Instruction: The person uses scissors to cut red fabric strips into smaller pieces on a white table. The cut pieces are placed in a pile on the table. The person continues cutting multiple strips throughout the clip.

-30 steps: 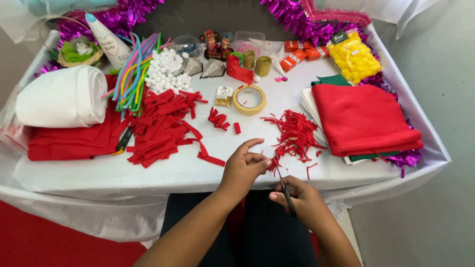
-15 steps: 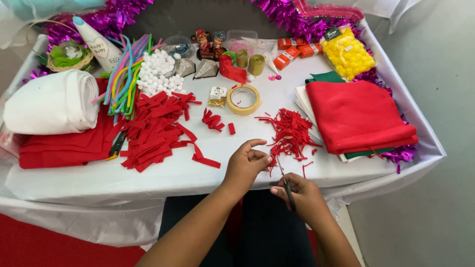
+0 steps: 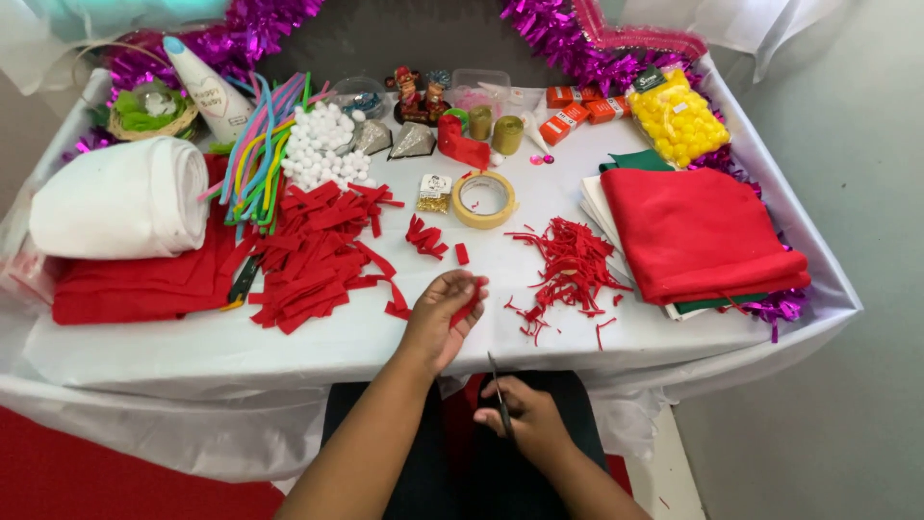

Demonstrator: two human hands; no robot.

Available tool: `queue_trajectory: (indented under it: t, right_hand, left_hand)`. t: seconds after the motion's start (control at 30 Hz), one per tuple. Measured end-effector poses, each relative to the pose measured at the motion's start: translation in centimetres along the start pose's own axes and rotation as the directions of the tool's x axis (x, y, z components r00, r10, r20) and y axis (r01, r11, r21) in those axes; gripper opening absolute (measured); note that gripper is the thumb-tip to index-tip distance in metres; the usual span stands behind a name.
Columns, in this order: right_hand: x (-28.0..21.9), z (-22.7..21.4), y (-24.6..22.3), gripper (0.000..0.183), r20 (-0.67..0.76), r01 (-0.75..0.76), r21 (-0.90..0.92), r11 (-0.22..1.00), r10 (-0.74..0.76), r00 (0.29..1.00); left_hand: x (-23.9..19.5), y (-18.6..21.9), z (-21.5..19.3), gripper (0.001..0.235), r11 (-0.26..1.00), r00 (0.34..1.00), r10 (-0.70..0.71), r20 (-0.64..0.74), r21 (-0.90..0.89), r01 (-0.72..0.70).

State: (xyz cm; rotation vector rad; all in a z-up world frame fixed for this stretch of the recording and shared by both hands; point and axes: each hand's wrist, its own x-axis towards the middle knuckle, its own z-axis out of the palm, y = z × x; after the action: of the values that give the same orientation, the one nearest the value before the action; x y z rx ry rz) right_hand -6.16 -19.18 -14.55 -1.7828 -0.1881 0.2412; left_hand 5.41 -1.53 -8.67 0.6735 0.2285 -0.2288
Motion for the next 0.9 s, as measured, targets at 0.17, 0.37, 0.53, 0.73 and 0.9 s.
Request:
queue_trajectory:
  t: [0.17,0.37,0.53,0.73,0.9]
  right_hand:
    - [0.8,0.1,0.0,0.023,-0.121,-0.108,0.078,0.991,0.117,0.986]
    - [0.4,-0.1,-1.8,0.021,-0.247,-0.177,0.179,0.968,0.218,0.944]
    - [0.7,0.0,-2.3,0.017,-0.243,-0.192,0.248,0.95,0.253,0.936]
    - [0.9,0.5,-1.5,0.022,-0.149,-0.164,-0.052,0.985,0.155,0.977]
    - [0.8,0.5,-2.3,0.023,-0.091,-0.246,-0.031,0.969,0.243,0.966]
  left_hand:
    - [-0.1,0.5,-0.3,0.036,0.993,0.998,-0.065,0.019,-0.094,0.066]
    - [-0.6,0.8,0.6,0.032,0.992,0.997,-0.081,-0.009,-0.096,0.08]
    - [-1.1,1.3,1.1,0.036,0.989,0.997,-0.076,-0.017,-0.128,0.073]
    - [-1.3,1.3,1.6,0.038,0.998,0.998,0.004,-0.069,-0.06,-0.009]
    - [-1.9,2.1,2.3,0.042,0.999,0.989,-0.029,-0.145,0.026,0.033]
